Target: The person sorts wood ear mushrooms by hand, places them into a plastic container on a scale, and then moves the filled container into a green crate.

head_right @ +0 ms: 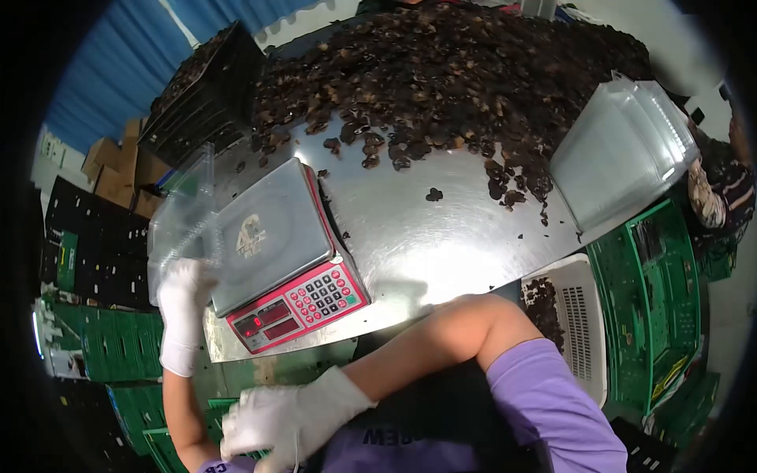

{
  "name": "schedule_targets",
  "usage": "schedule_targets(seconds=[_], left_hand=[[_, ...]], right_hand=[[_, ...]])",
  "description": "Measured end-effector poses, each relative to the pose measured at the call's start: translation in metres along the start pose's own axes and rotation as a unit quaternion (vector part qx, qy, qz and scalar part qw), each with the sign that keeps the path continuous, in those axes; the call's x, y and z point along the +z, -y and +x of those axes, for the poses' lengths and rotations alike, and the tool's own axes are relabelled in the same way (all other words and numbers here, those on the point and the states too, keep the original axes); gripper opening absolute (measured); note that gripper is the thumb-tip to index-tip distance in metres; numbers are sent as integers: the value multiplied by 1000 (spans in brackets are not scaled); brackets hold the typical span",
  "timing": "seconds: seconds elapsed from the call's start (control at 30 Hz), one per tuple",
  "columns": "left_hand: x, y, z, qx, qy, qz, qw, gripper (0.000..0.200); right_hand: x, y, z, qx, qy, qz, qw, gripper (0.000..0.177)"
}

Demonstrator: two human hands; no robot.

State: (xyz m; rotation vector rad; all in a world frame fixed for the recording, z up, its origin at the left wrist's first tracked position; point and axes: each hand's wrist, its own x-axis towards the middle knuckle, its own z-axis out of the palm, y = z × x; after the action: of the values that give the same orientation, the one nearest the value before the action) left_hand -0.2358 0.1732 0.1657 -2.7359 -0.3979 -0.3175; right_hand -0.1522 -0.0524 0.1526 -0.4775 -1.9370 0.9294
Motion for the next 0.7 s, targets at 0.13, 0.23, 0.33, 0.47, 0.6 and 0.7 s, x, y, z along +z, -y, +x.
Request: schedule_targets(seconds=[0.13,0.23,0.33,0.47,0.6,0.7], left_hand=[[25,-35,-23,41,69,-28,996,34],[30,-40,-33,37,98,-54,993,36],[27,-45,-30,36,96,-72,992,37],[30,-50,-25,62,117,-69,989,50],[19,-59,-14,99,151,13,984,81],[1,-75,-5,48,146,-18,988,89]], right_hand=[[35,17,5,-77,-6,46,996,39],[21,35,-6,-45,13,76,996,32],[10,43,-10,-89,9,16,996,31],[14,42,-9,-139,36,79,986,38],[9,49,-14,-162,38,75,983,39],[-1,55,-20,-166,30,65,984,40]])
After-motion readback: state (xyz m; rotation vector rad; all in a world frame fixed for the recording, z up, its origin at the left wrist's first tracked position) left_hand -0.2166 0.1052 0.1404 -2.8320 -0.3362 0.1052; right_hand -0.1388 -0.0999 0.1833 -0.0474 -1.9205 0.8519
